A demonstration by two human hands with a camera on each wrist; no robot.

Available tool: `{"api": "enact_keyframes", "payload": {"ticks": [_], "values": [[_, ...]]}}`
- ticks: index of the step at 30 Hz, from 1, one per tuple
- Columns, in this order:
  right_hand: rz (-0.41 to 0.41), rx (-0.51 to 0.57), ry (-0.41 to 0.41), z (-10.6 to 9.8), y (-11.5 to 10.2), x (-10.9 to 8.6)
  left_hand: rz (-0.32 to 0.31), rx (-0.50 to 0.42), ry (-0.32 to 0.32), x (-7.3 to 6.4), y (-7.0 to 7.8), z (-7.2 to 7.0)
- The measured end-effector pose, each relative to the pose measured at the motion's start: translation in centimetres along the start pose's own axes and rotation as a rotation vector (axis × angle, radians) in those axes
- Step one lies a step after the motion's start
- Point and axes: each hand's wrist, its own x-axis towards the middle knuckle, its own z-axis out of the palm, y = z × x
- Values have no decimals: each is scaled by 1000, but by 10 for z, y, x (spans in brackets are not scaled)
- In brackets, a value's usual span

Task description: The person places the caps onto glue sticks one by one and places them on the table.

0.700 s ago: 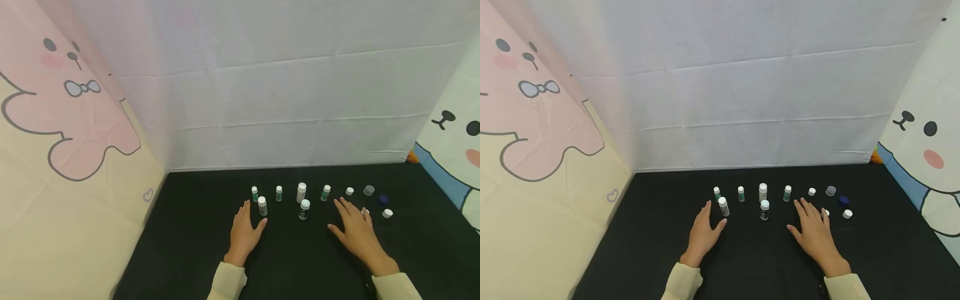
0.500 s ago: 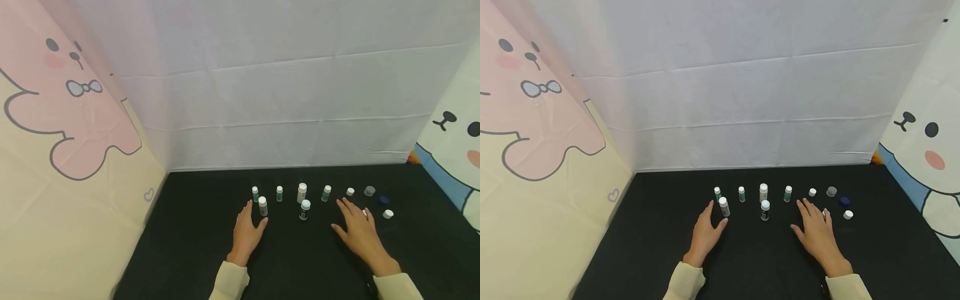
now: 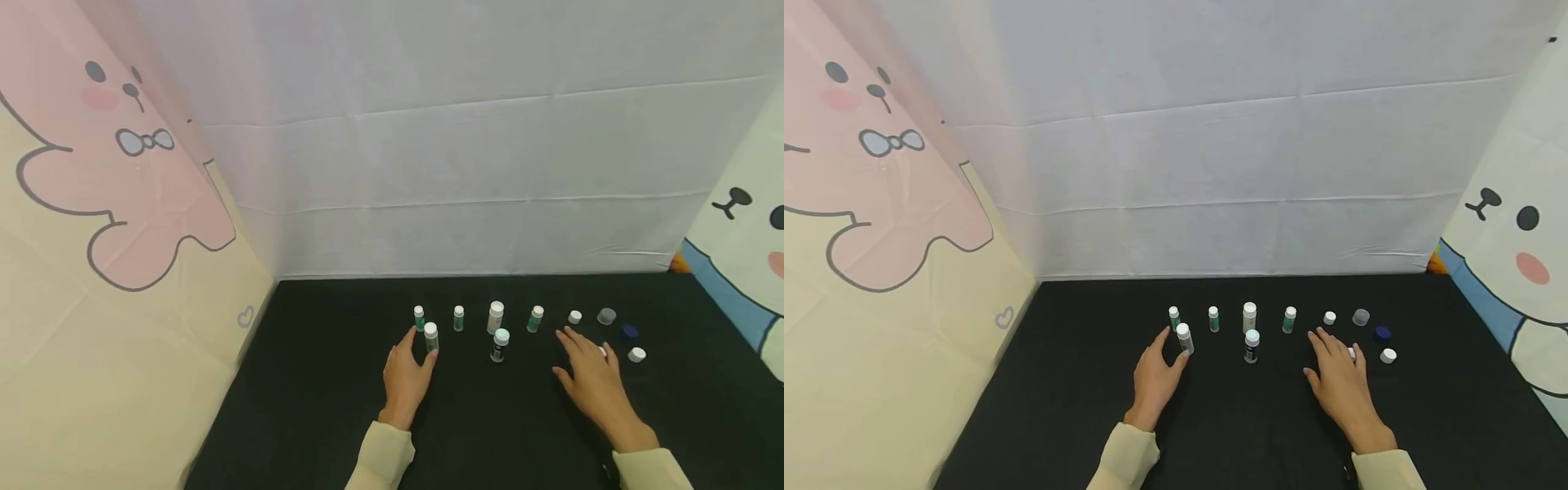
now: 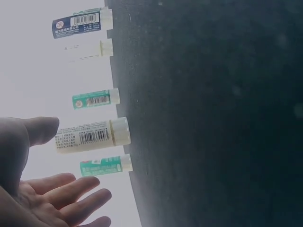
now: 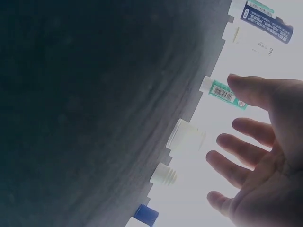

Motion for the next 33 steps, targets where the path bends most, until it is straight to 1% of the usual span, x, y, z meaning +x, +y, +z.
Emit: {"api": "enact_keyframes", "payload": {"ticks": [5, 13, 18, 22, 33], "values": [[-5, 5, 13, 0, 3, 0, -11, 13, 5, 1, 1, 3], [6, 12, -1, -2, 4, -1, -28, 2, 7, 2, 5, 7], [14, 13, -11, -2, 5, 0, -21, -17, 30, 4, 7, 8], [24, 18, -17, -3, 5, 1, -25, -28, 37, 6, 8, 8], [34, 21, -10, -5, 6, 2, -26, -26, 31, 8, 9, 10]]}}
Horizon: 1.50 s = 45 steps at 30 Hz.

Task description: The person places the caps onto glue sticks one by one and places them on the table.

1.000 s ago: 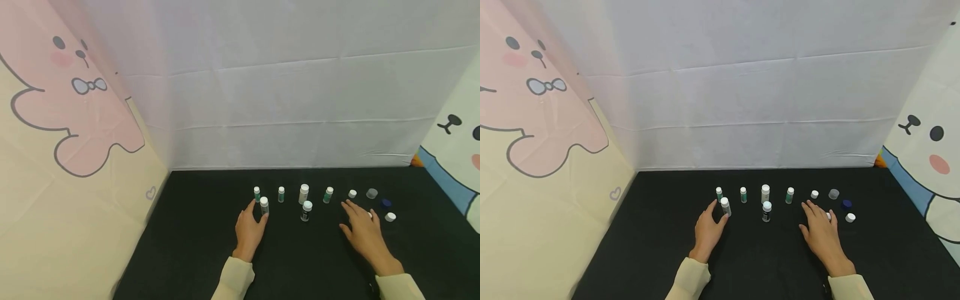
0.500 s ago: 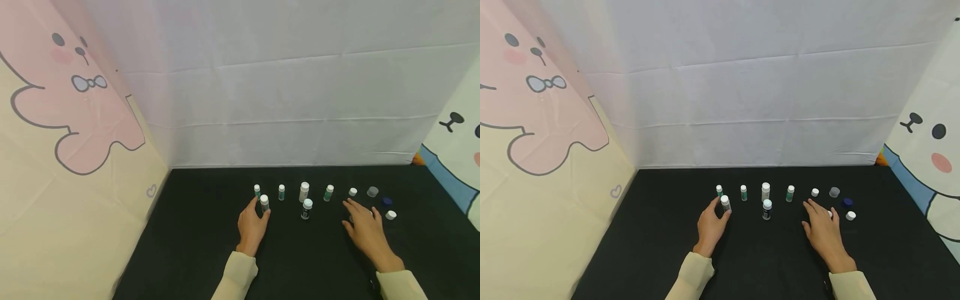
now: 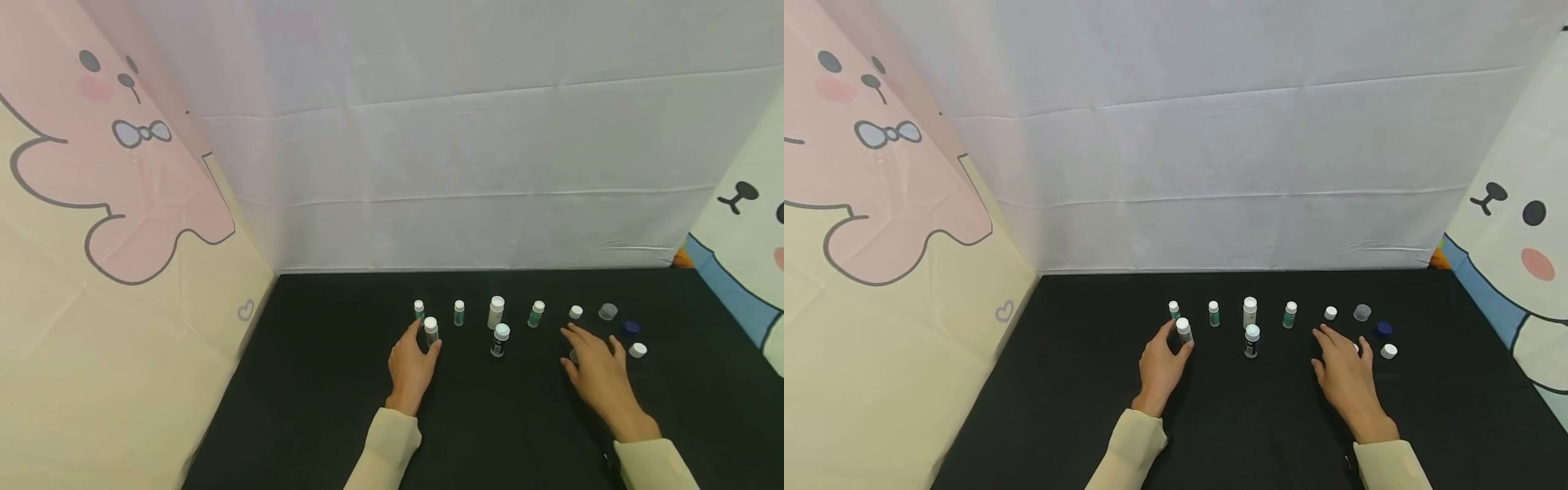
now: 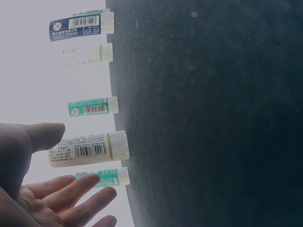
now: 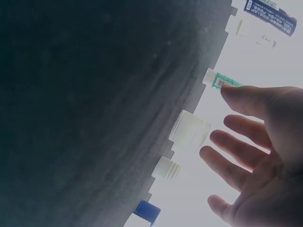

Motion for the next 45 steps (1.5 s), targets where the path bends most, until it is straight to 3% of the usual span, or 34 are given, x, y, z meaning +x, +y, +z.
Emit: {"api": "enact_keyframes", "payload": {"ticks": [12, 27, 36, 45], "values": [[25, -31, -38, -4, -4, 2, 9, -13, -16, 4, 1, 4], [19, -32, -8, -6, 4, 2, -9, -15, -33, 9, 3, 7], [76, 10, -72, -8, 6, 6, 8, -4, -30, 9, 3, 7], [3, 45, 43, -6, 1, 4, 61, 7, -1, 2, 6, 7]]}}
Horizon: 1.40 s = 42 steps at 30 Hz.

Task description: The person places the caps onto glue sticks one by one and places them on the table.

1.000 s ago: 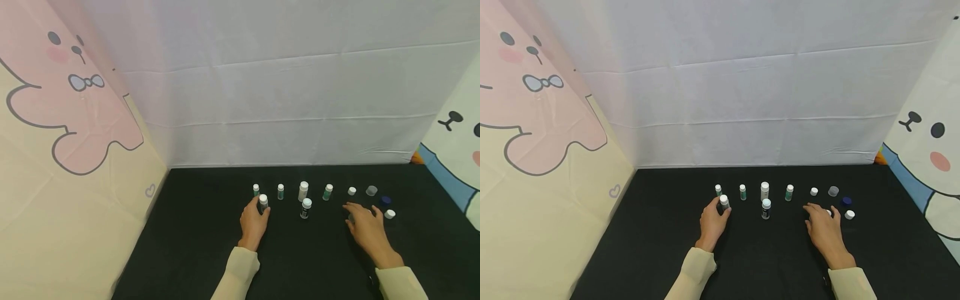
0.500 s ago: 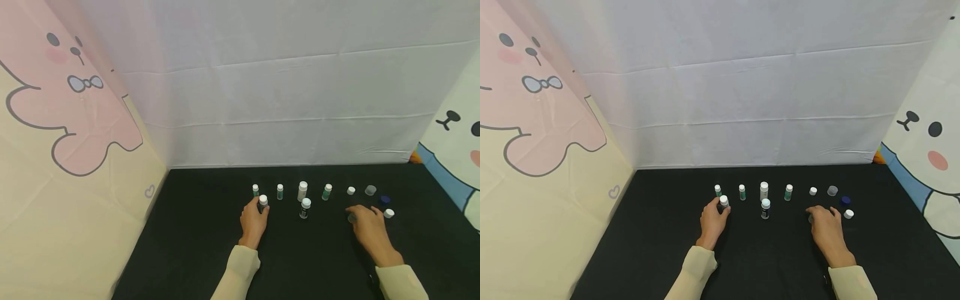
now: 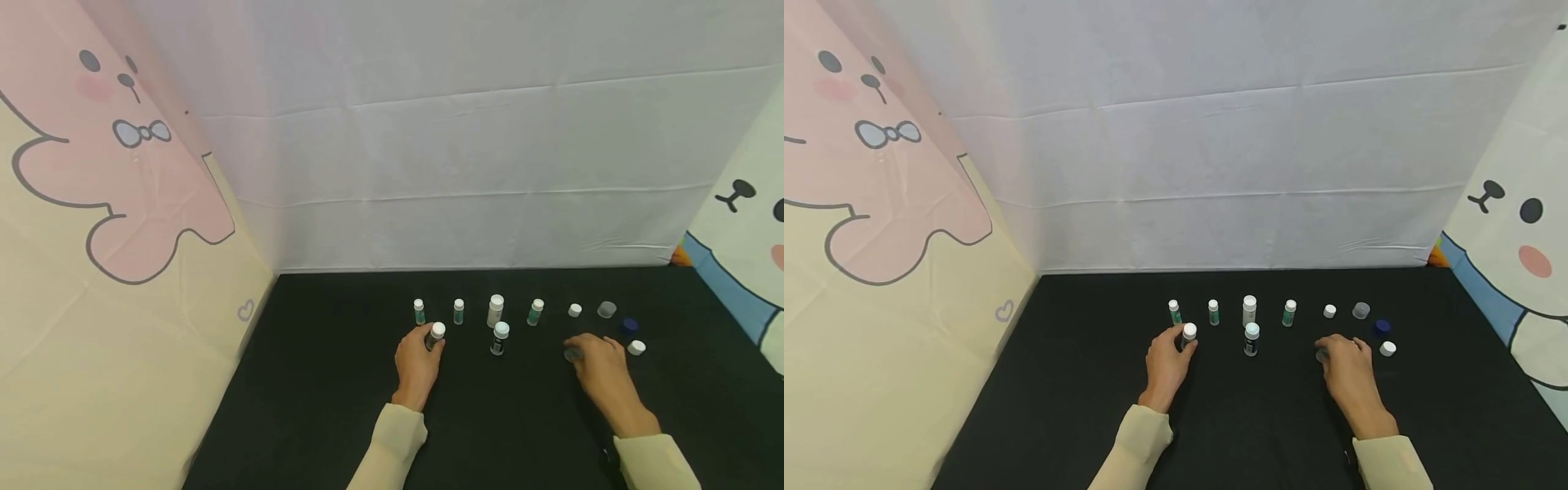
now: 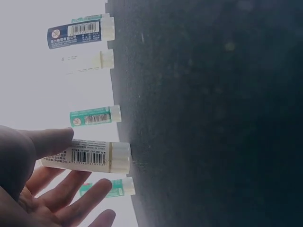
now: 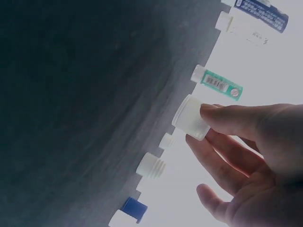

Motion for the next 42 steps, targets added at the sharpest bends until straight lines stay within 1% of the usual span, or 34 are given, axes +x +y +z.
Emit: {"api": "enact_keyframes", "payload": {"ticks": [9, 16, 23, 29, 34, 42], "values": [[-16, 29, 54, -3, -14, -1, 106, 85, 59, -6, 3, -4], [-27, 54, 85, -8, -26, -2, 149, 131, 76, -12, 3, -5], [-41, 72, 100, -17, -51, 2, 200, 159, 90, -16, 6, -8], [-99, 103, 143, -22, -72, 5, 235, 189, 106, -20, 8, -8], [-149, 121, 172, -24, -84, 7, 262, 224, 120, -23, 8, -8], [-166, 158, 165, -26, -100, 9, 301, 242, 124, -25, 11, -10]]}}
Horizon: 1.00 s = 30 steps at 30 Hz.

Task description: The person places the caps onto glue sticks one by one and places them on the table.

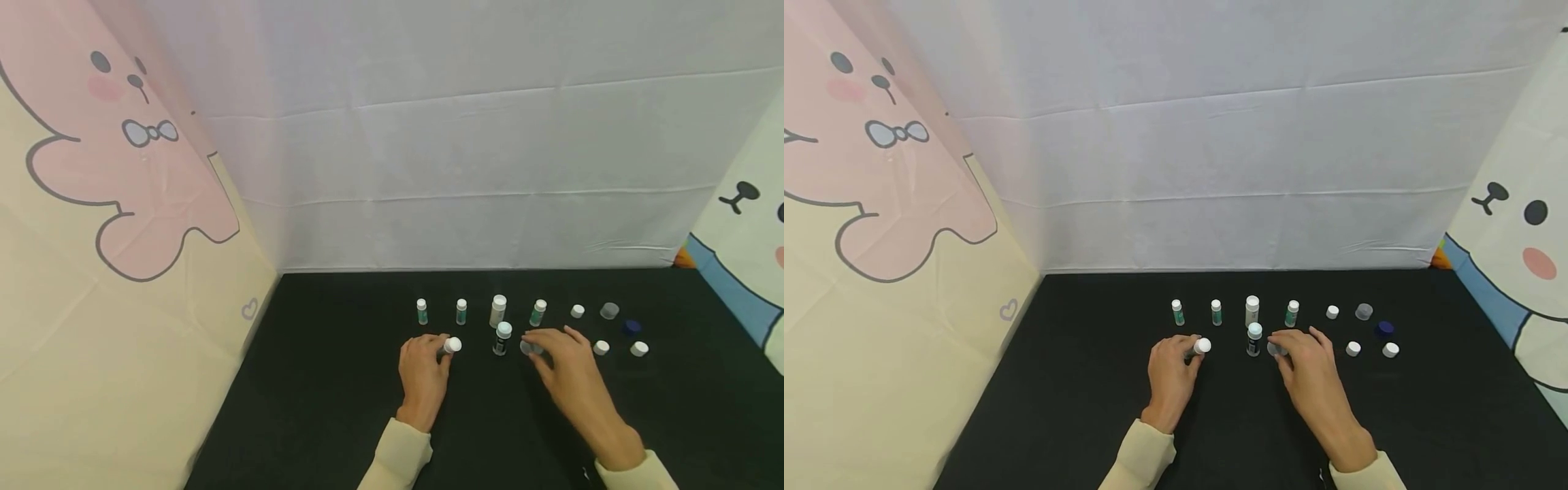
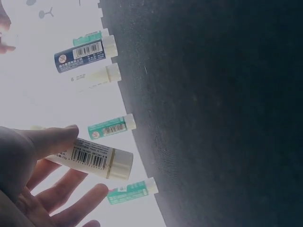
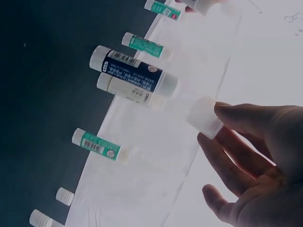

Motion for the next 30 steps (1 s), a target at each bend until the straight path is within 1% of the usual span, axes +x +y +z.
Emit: {"api": "enact_keyframes", "payload": {"ticks": [10, 17, 25, 30], "values": [[-49, 33, 9, 9, -12, 3, 39, 52, -1, -3, 6, 3], [-82, 54, 19, 15, -21, 3, 57, 79, -5, -6, 12, 2], [-100, 70, -2, 20, -30, 4, 90, 101, 3, -10, 17, 3], [-95, 77, -20, 22, -34, 4, 93, 106, -13, -13, 19, 5]]}}
